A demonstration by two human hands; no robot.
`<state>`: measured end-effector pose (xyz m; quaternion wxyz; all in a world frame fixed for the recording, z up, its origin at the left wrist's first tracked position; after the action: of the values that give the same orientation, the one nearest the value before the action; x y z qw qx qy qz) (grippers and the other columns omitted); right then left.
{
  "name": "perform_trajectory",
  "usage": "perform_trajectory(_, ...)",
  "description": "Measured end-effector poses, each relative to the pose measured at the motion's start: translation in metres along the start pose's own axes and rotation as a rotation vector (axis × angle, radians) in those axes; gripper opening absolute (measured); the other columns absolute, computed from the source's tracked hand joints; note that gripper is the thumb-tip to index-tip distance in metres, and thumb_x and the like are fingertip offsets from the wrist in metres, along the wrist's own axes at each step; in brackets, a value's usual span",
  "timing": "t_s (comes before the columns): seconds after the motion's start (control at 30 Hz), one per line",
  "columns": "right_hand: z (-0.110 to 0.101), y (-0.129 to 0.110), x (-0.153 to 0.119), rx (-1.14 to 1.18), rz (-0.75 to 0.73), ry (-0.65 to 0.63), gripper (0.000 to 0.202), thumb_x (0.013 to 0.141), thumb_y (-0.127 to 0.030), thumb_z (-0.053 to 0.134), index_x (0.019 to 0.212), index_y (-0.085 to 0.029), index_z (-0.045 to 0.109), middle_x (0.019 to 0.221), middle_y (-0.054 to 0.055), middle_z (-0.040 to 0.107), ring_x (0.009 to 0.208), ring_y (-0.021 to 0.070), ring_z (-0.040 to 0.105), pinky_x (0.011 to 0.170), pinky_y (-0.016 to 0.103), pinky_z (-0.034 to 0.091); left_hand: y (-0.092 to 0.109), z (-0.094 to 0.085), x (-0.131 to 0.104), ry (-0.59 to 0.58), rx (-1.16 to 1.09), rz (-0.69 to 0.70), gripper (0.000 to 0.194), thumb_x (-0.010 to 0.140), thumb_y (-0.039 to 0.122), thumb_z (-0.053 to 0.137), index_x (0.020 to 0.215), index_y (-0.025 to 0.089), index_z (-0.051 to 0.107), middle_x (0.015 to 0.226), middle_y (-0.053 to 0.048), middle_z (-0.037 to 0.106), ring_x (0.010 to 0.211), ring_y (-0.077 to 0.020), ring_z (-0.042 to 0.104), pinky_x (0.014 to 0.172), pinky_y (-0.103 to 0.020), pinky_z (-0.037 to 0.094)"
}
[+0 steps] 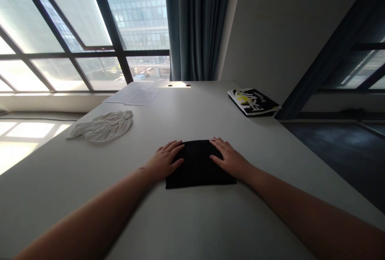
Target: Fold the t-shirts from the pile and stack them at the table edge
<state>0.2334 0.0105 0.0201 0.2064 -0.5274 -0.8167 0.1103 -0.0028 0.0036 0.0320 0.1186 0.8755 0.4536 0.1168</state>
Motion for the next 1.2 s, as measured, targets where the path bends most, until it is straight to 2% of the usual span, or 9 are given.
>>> perform_trajectory(0.13,-0.013,-0.017,-0.003,0.108,-0.029,0.061,0.029,0.092,-0.027,0.06,0.12,-0.021,0.067,0.143,0.013,0.062,0.141,0.0299,0.051,0.126,0.058,0.024,0.013,-0.022,-0.002,0.03,0.103,0.027,0.033,0.105,0.044,0.047,0.127,0.024,0.061,0.143,-0.01,0.06,0.134,-0.0285,0.055,0.11,-0.049,0.043)
perform_trajectory(0.27,-0.014,-0.058,-0.016,0.209,-0.126,0.014,0.015,0.09,-0.022,0.062,0.104,-0.024,0.067,0.126,0.009,0.07,0.123,0.0266,0.063,0.125,0.058,0.028,0.035,-0.034,-0.014,0.071,0.316,-0.004,0.033,0.106,0.048,0.046,0.102,0.019,0.062,0.106,-0.01,0.068,0.102,-0.0294,0.065,0.097,-0.049,0.047)
perform_trajectory(0.47,-0.001,-0.068,-0.021,0.134,-0.099,-0.018,0.038,0.089,-0.03,0.068,0.125,-0.018,0.067,0.14,0.017,0.062,0.143,0.0365,0.046,0.123,0.061,0.029,0.049,-0.014,-0.018,0.029,0.14,0.005,0.034,0.1,0.052,0.057,0.115,0.021,0.058,0.112,-0.01,0.07,0.104,-0.0297,0.067,0.092,-0.043,0.051)
perform_trajectory(0.63,-0.005,-0.064,-0.019,0.276,-0.08,-0.057,0.016,0.086,-0.023,0.07,0.101,-0.02,0.067,0.139,0.014,0.063,0.148,0.036,0.038,0.121,0.058,0.033,0.047,-0.007,-0.011,-0.077,0.034,0.051,0.026,0.101,0.045,0.058,0.114,0.022,0.061,0.115,-0.008,0.071,0.109,-0.0287,0.067,0.096,-0.042,0.05)
perform_trajectory(0.8,-0.013,-0.072,-0.022,0.539,0.004,-0.064,0.007,0.09,-0.024,0.064,0.096,-0.023,0.062,0.097,0.004,0.07,0.099,0.025,0.066,0.092,0.042,0.053,0.052,-0.009,-0.013,-0.151,0.026,0.098,0.025,0.105,0.045,0.05,0.108,0.021,0.057,0.114,-0.008,0.07,0.104,-0.0271,0.068,0.091,-0.04,0.051)
perform_trajectory(0.87,-0.011,-0.067,-0.022,0.676,0.079,-0.076,0.014,0.09,-0.032,0.065,0.102,-0.024,0.062,0.095,0.003,0.068,0.089,0.0219,0.065,0.085,0.038,0.054,0.049,-0.008,-0.014,-0.168,0.042,0.06,0.026,0.106,0.046,0.047,0.108,0.022,0.056,0.109,-0.008,0.072,0.101,-0.0283,0.069,0.089,-0.04,0.051)
perform_trajectory(1.0,-0.001,-0.062,-0.024,1.038,0.124,-0.19,0.06,0.09,-0.041,0.07,0.145,-0.033,0.045,0.126,0.005,0.064,0.105,0.0237,0.066,0.091,0.04,0.055,0.037,-0.015,-0.014,-0.095,0.032,-0.049,0.027,0.106,0.046,0.043,0.11,0.023,0.055,0.103,-0.008,0.073,0.095,-0.0285,0.071,0.084,-0.039,0.051)
perform_trajectory(1.1,0.0,-0.069,-0.028,1.049,0.046,-0.276,0.082,0.09,-0.039,0.074,0.16,-0.038,0.031,0.143,0.006,0.058,0.124,0.0262,0.06,0.107,0.045,0.048,0.028,-0.024,-0.011,0.0,-0.031,-0.127,0.026,0.107,0.044,0.04,0.115,0.023,0.053,0.108,-0.008,0.073,0.098,-0.0265,0.07,0.086,-0.038,0.051)
perform_trajectory(1.2,0.004,-0.07,-0.031,1.045,0.038,-0.291,0.093,0.092,-0.036,0.074,0.166,-0.042,0.017,0.149,0.007,0.054,0.12,0.0247,0.063,0.106,0.046,0.05,0.027,-0.016,-0.008,-0.1,0.002,-0.14,0.029,0.106,0.045,0.04,0.114,0.023,0.056,0.11,-0.009,0.074,0.102,-0.028,0.07,0.089,-0.039,0.051)
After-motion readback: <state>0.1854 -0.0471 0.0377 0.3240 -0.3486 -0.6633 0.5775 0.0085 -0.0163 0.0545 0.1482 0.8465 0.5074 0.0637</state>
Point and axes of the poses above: each hand's wrist, its own x-axis towards the middle knuckle, its own z-axis out of the palm, y = z × x, the point moved 9 cm from there along x, towards the middle knuckle
